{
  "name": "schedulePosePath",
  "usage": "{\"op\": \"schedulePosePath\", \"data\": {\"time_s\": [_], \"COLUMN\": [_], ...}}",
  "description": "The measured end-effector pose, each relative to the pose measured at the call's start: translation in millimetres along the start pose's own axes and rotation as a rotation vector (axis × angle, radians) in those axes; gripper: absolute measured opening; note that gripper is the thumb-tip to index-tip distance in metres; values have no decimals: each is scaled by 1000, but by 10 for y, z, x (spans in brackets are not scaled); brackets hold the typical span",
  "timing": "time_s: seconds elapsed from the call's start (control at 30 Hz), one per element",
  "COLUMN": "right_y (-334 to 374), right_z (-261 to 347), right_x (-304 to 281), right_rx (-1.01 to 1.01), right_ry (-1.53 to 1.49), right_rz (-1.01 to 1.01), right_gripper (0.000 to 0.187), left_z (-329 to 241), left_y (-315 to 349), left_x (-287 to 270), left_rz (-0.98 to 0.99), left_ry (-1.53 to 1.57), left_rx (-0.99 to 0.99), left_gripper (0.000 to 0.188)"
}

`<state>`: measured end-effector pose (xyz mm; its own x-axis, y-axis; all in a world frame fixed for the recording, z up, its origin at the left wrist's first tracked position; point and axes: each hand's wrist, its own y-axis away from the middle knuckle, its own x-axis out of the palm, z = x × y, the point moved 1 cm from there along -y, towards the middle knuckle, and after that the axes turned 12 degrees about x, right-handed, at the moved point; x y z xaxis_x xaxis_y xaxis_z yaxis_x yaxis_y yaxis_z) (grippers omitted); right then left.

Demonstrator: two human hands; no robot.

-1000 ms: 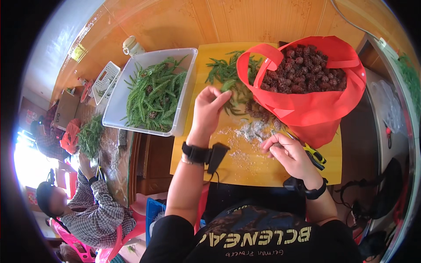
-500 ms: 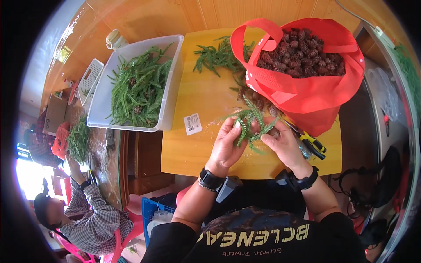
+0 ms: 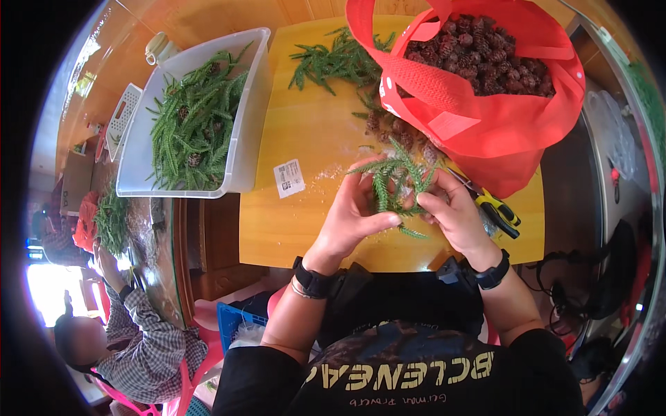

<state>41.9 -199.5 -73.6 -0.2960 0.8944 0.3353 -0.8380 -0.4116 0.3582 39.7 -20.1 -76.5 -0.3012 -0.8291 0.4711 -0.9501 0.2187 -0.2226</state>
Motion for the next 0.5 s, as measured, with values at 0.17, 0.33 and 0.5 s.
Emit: {"op": "schedulePosePath", "data": {"time_s": [0.17, 0.33, 0.5], "right_y": [33, 47, 36], "right_z": [21, 51, 42], "right_x": [53, 31, -19], "right_rx": [6, 29, 40], "right_ry": [-8, -106, -123], "right_rz": [6, 47, 76], "right_gripper": [24, 29, 35], "left_z": [33, -81, -124], "left_y": [40, 33, 13], "left_x": [-93, -66, -11], "left_rz": [-107, -63, -59], "left_ry": [-149, 51, 114], "left_rx": [-156, -294, -233], "left_gripper": [54, 45, 49]}}
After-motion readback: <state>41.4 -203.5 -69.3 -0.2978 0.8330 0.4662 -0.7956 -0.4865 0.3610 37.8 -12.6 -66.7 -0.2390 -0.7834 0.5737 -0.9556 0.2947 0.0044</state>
